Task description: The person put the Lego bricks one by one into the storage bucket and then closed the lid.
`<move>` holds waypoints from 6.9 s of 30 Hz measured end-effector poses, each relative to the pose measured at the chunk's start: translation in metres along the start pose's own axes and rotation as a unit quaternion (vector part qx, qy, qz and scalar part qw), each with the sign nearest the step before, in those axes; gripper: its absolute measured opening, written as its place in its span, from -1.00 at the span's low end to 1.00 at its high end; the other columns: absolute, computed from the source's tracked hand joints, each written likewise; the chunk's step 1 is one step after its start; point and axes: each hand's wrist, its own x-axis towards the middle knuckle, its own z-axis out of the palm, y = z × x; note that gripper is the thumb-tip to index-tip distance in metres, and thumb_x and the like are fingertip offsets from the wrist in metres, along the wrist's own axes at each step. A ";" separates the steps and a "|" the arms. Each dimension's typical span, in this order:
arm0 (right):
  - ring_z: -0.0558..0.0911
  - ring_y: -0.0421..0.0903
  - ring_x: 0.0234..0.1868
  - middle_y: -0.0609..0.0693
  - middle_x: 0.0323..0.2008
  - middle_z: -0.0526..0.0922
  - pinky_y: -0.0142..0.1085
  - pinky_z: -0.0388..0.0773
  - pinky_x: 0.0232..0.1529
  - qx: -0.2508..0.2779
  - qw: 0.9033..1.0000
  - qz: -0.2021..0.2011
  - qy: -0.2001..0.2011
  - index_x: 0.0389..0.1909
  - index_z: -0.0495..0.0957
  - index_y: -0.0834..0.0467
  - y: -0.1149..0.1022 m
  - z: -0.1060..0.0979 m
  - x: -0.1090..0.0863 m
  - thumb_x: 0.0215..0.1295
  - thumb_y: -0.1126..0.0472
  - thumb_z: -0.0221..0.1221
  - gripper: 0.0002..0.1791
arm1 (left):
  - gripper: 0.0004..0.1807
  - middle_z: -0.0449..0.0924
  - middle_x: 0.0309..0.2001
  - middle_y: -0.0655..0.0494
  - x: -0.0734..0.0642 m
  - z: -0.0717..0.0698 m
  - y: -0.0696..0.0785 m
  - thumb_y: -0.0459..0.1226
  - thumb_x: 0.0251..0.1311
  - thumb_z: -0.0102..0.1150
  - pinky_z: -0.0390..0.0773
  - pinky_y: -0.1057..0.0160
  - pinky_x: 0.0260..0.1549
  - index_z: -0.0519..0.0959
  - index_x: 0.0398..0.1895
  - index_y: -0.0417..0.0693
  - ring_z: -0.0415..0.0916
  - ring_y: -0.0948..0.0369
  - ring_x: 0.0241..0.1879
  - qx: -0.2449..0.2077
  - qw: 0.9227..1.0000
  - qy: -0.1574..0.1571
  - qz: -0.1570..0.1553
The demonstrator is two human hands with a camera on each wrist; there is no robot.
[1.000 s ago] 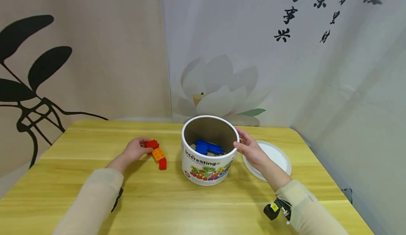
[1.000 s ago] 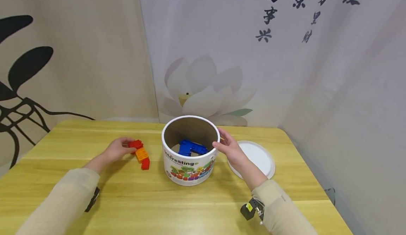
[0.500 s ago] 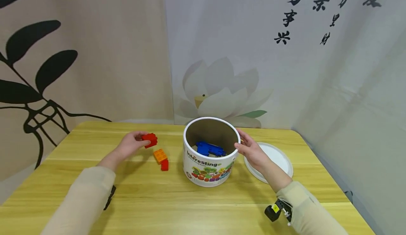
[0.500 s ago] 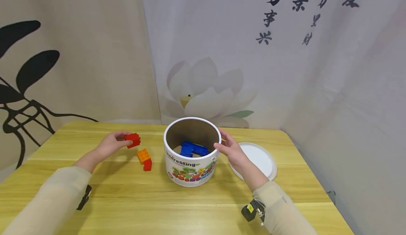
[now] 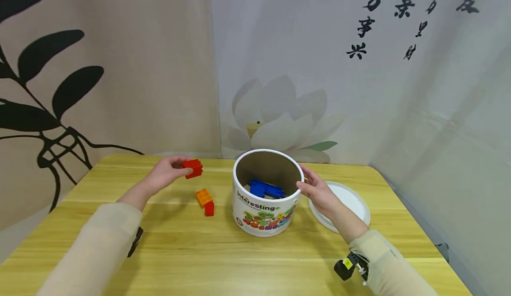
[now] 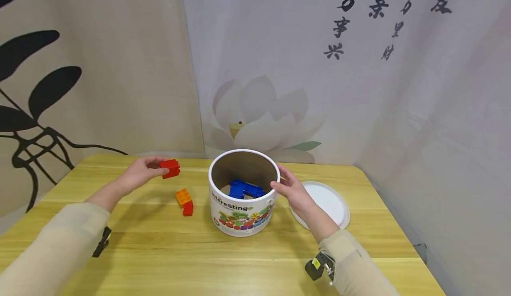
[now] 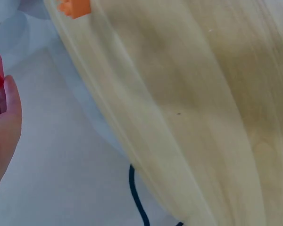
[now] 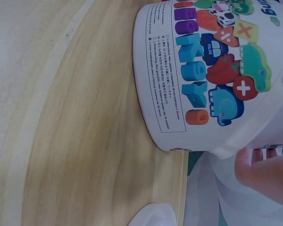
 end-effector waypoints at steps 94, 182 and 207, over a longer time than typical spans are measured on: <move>0.25 0.01 0.27 0.23 0.43 -0.01 -0.35 0.32 0.15 -0.003 1.000 -0.002 0.001 0.45 -0.12 0.20 0.003 -0.005 0.001 0.36 0.28 0.02 -0.27 | -0.63 0.57 -0.03 -0.17 0.033 0.090 0.121 -0.33 0.12 0.22 0.51 0.16 0.04 0.51 0.01 -0.25 0.53 0.05 -0.04 -0.062 0.976 -0.127 0.164; 0.26 0.02 0.27 0.23 0.43 -0.02 -0.34 0.35 0.18 0.003 1.000 -0.005 -0.003 0.45 -0.11 0.23 0.002 -0.006 0.003 0.35 0.28 0.04 -0.25 | -0.51 0.50 -0.01 -0.18 0.002 -0.002 0.023 -0.21 0.18 0.18 0.49 0.31 -0.18 0.43 0.13 -0.29 0.42 0.09 -0.11 0.017 0.996 -0.065 0.060; 0.39 -0.19 0.14 0.26 0.42 -0.03 -0.45 0.41 0.06 0.009 1.000 -0.007 -0.005 0.44 -0.13 0.25 0.000 -0.002 0.000 0.34 0.33 0.02 -0.26 | -0.61 0.55 -0.05 -0.09 0.030 0.033 0.101 -0.24 0.15 0.21 0.51 0.27 -0.09 0.51 0.03 -0.19 0.45 0.10 -0.16 0.002 0.989 -0.095 0.114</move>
